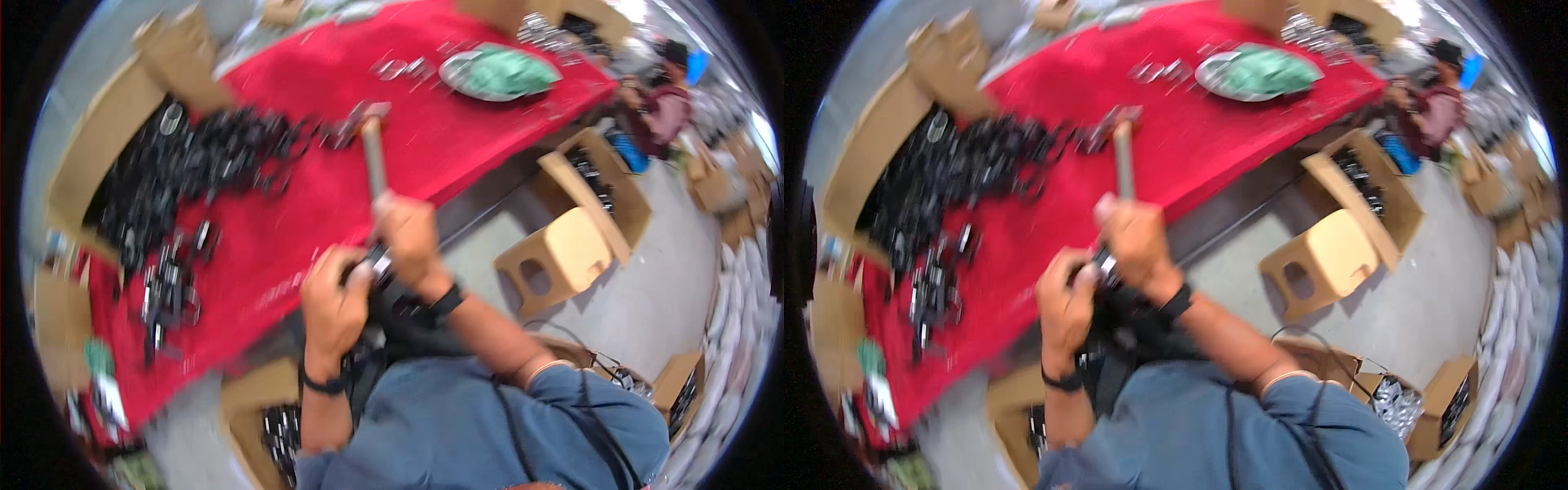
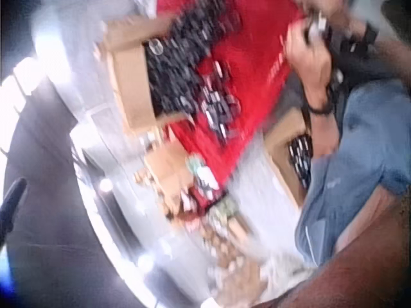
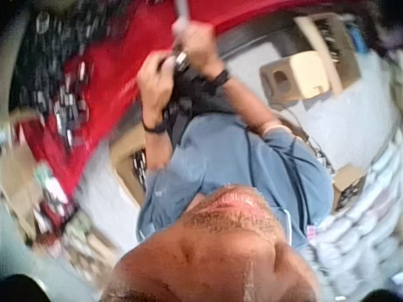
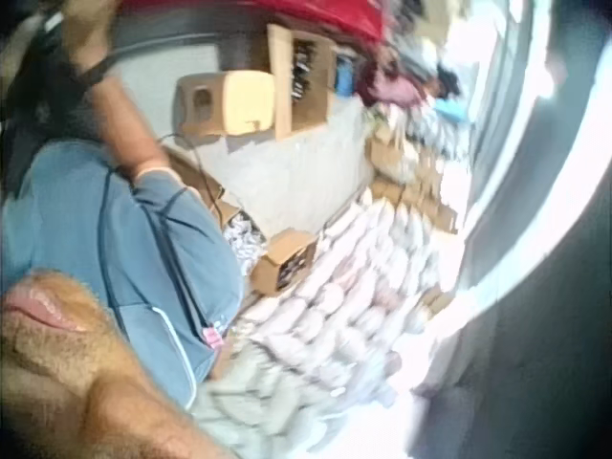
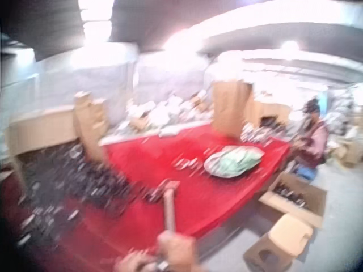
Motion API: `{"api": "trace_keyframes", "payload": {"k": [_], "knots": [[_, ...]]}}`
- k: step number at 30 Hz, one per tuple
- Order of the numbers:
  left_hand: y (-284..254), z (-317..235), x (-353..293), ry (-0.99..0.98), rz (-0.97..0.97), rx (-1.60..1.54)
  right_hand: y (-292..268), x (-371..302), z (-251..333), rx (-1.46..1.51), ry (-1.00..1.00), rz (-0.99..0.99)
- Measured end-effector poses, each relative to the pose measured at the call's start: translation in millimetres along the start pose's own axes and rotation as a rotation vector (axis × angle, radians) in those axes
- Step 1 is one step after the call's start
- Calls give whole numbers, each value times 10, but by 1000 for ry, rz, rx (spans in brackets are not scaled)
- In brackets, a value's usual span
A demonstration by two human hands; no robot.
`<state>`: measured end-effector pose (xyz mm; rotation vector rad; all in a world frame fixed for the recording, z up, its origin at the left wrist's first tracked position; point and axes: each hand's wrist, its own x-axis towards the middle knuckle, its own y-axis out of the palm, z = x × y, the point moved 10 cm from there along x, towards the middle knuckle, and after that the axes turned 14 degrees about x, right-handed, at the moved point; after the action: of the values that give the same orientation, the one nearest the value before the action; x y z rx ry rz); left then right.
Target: Assemble metal rings into black rubber gaskets or seals.
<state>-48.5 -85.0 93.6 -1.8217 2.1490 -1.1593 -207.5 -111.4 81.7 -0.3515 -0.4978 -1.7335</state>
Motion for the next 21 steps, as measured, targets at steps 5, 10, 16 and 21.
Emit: {"api": "trace_keyframes", "payload": {"k": [5,10,16,21], "knots": [[74,387,-158,-276,81,-428,92,7,-156,254,106,234],[-40,674,-355,-332,-113,-585,396,-305,59,-71,37,508],[-21,777,-492,-346,-151,-541,467,-415,-22,-69,61,468],[-97,809,-430,-314,-116,-484,497,-476,-123,38,232,450]]}}
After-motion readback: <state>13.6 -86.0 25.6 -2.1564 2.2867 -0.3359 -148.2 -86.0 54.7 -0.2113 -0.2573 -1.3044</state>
